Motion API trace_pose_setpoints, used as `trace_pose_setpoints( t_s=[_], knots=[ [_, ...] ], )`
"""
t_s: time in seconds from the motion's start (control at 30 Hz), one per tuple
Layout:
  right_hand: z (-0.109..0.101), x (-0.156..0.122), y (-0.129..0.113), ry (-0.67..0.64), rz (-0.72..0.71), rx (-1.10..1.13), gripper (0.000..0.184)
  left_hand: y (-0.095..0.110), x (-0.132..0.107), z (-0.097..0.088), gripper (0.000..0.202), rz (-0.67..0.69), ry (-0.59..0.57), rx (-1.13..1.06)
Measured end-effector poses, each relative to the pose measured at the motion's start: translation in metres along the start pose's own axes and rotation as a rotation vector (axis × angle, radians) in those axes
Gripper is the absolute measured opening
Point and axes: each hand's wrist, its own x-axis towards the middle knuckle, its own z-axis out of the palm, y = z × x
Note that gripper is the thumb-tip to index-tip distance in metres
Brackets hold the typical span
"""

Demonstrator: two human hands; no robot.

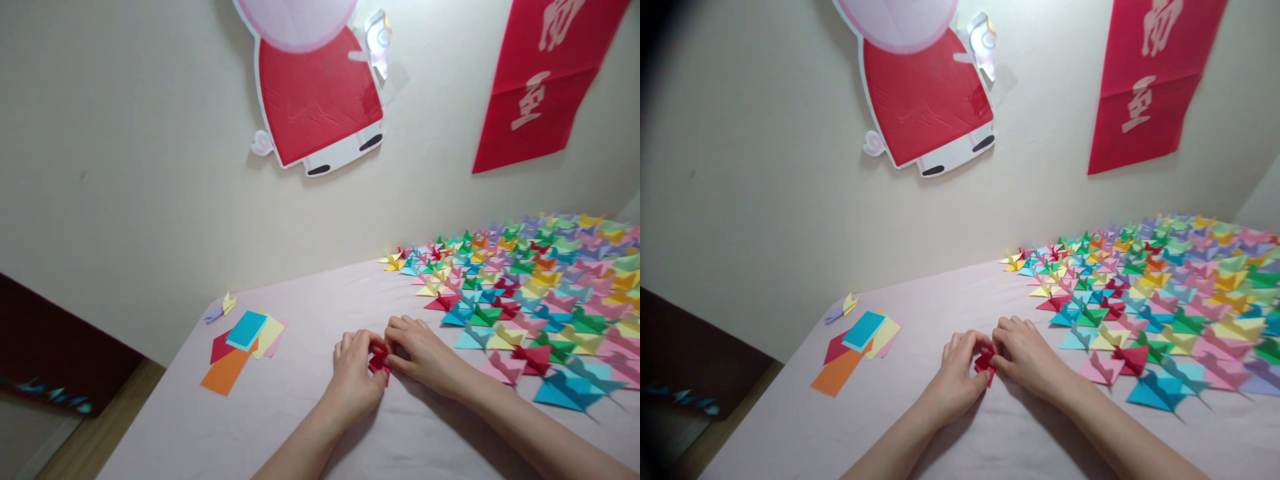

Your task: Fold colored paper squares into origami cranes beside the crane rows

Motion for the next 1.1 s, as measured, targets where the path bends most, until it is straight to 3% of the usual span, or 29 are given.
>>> trace_pose_setpoints(
  t_s=[0.57,1.1],
  knots=[
    [0.010,-0.005,0.000,0.038,-0.018,-0.071,0.009,-0.006,0.001,0.004,0.030,-0.004,0.032,-0.032],
    [0.002,-0.004,-0.004,0.002,0.012,-0.018,0.009,-0.008,0.002,0.006,0.028,0.020,0.046,-0.045]
  ],
)
